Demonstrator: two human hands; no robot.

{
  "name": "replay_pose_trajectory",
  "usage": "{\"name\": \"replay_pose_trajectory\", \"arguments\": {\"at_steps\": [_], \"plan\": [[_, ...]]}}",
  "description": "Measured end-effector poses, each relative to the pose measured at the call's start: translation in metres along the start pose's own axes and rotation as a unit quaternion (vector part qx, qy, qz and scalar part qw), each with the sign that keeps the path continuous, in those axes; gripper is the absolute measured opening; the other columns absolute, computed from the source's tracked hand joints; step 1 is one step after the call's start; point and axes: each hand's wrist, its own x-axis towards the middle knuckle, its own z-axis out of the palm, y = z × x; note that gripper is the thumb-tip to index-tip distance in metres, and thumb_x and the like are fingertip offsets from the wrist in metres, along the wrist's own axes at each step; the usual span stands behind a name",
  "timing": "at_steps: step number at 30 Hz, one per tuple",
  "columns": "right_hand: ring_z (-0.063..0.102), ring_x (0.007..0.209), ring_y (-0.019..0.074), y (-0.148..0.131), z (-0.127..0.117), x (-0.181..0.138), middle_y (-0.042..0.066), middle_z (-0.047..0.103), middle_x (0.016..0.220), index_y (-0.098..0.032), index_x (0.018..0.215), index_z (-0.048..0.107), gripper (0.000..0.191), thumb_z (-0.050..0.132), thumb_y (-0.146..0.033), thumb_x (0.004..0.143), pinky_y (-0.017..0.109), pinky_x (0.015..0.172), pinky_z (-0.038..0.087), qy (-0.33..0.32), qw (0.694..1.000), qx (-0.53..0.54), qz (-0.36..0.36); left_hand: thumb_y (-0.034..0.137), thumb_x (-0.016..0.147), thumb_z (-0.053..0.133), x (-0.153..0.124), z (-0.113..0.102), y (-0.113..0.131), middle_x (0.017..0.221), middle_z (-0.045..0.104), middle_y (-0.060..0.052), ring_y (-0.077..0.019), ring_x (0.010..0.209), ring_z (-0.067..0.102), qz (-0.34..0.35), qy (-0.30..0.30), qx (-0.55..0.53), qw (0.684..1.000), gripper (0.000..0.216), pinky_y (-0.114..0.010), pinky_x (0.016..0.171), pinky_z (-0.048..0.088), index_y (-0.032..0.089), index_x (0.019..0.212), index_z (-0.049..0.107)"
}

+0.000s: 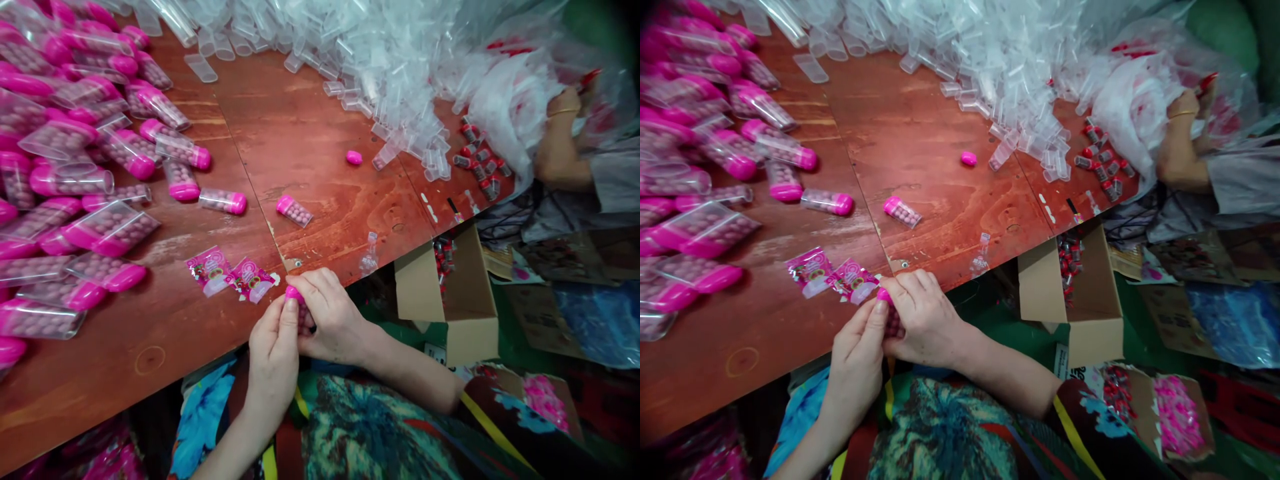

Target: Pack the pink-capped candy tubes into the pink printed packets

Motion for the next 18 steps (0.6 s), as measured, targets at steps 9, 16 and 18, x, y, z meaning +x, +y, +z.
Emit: {"name": "replay_pose_trajectory", "arguments": {"at_steps": [9, 16, 18], "plan": [[0.065, 0.111, 0.0358, 0.001, 0.016, -0.005, 0.020, 0.068, 0.124, -0.010, 0.154, 0.048, 0.067, 0.065, -0.023, 0.090, 0.053, 0.094, 0.057, -0.013, 0.998, 0.013, 0.053, 0.055, 0.085, 0.083, 0.014, -0.001, -0.012, 0.078, 0.071, -0.003, -0.0179, 0.074, 0.065, -0.061, 0.010, -0.121, 0.991, 0.039, -0.028, 0.071, 0.056, 0.017, 0.085, 0.078], [0.058, 0.139, 0.0343, 0.012, 0.006, -0.013, 0.018, 0.059, 0.148, -0.021, 0.162, 0.040, 0.092, 0.088, -0.045, 0.087, 0.053, 0.118, 0.049, -0.041, 0.963, 0.229, 0.134, 0.060, 0.085, 0.083, 0.023, -0.009, -0.011, 0.070, 0.066, -0.003, -0.0187, 0.069, 0.065, -0.134, -0.079, -0.188, 0.970, 0.045, -0.030, 0.069, 0.056, 0.017, 0.075, 0.074], [0.063, 0.133, 0.0291, 0.018, -0.005, -0.011, 0.014, 0.061, 0.142, -0.021, 0.154, 0.052, 0.069, 0.080, -0.049, 0.097, 0.046, 0.114, 0.054, -0.055, 0.932, 0.320, 0.159, 0.061, 0.091, 0.078, 0.021, -0.012, -0.012, 0.072, 0.066, -0.003, -0.0167, 0.065, 0.063, -0.112, -0.112, -0.163, 0.974, 0.045, -0.028, 0.066, 0.054, 0.016, 0.082, 0.075]]}}
